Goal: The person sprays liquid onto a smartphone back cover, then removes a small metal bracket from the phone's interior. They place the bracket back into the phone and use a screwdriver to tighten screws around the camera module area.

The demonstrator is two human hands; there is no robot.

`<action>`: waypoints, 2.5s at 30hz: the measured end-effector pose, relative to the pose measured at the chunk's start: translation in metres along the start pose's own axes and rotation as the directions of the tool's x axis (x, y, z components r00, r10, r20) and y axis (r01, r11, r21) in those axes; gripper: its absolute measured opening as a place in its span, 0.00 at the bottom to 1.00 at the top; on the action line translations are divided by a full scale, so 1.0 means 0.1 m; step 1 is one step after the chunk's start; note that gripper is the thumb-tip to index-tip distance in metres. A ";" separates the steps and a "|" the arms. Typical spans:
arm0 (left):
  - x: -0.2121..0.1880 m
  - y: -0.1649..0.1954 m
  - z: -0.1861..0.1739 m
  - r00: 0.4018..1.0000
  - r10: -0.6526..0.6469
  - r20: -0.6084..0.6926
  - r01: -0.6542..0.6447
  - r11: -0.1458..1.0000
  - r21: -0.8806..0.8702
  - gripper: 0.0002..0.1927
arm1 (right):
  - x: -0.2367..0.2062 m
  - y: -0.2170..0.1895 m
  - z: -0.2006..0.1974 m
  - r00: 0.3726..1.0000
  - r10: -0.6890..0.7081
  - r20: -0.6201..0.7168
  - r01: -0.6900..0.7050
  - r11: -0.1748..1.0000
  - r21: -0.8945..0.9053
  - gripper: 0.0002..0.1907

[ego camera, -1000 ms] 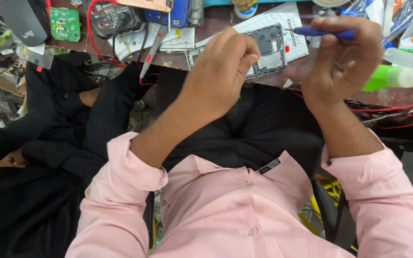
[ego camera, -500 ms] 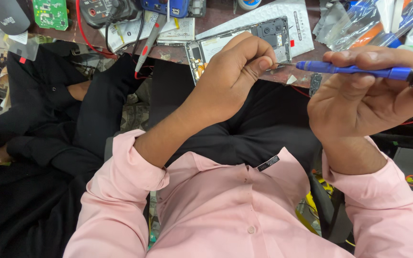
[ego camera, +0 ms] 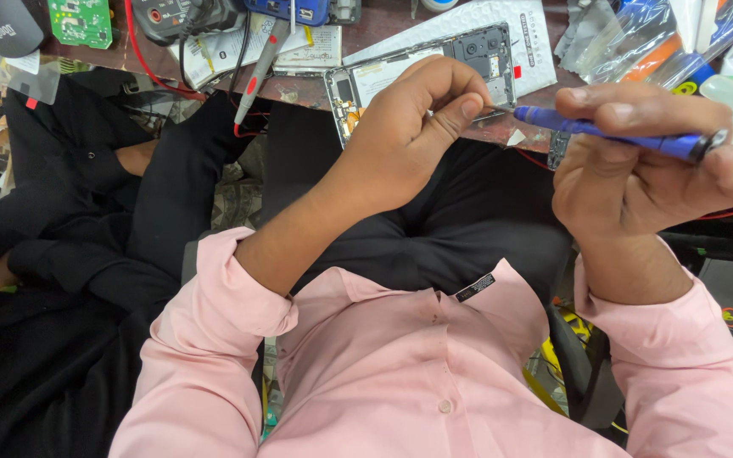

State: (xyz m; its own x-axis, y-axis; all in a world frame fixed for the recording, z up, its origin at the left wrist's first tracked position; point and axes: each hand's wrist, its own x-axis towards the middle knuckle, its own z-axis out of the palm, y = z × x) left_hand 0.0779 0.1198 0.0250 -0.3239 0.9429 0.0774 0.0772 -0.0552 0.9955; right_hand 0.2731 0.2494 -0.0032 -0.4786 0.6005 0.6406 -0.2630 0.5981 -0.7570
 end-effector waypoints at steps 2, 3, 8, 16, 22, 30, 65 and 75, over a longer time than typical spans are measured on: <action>0.01 -0.02 0.00 0.997 -0.082 0.004 0.082 0.987 -0.137 0.07 | 0.02 0.00 -0.01 0.998 -0.011 0.067 0.013 1.000 -0.026 0.41; 0.01 -0.01 0.00 0.998 -0.065 -0.013 0.064 0.995 -0.082 0.07 | 0.03 0.01 -0.02 0.994 -0.019 0.105 0.023 0.999 -0.038 0.41; 0.03 0.00 0.02 0.998 -0.041 -0.052 0.040 0.999 -0.012 0.07 | 0.04 0.04 0.00 0.993 0.027 0.112 -0.016 0.995 -0.096 0.44; 0.24 -0.09 -0.15 0.950 0.311 0.016 -0.294 0.880 0.374 0.03 | 0.22 0.14 0.03 0.979 0.020 0.202 0.017 0.983 -0.183 0.42; 0.31 -0.20 -0.13 0.906 0.422 0.048 -0.347 0.670 0.656 0.08 | 0.38 0.19 0.10 0.947 -0.015 0.320 0.087 0.973 -0.213 0.40; 0.33 -0.33 -0.06 0.895 0.445 0.025 -0.323 0.608 0.725 0.10 | 0.42 0.29 0.16 0.942 -0.074 0.327 0.144 0.970 -0.196 0.38; 0.38 -0.31 0.03 0.903 0.431 0.004 -0.266 0.550 0.792 0.09 | 0.28 0.39 0.08 0.963 -0.088 0.253 0.166 0.937 -0.306 0.37; 0.45 -0.31 0.09 0.881 0.466 0.077 -0.280 0.385 0.879 0.06 | 0.07 0.63 -0.07 0.986 -0.045 0.162 0.095 0.942 -0.320 0.39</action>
State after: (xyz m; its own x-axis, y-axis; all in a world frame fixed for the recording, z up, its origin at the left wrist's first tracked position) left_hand 0.0691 0.1672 -0.0024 -0.1773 0.8305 0.5280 0.9495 0.0033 0.3137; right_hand 0.2593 0.2944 -0.0454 -0.5960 0.4791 0.6444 -0.0251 0.7910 -0.6113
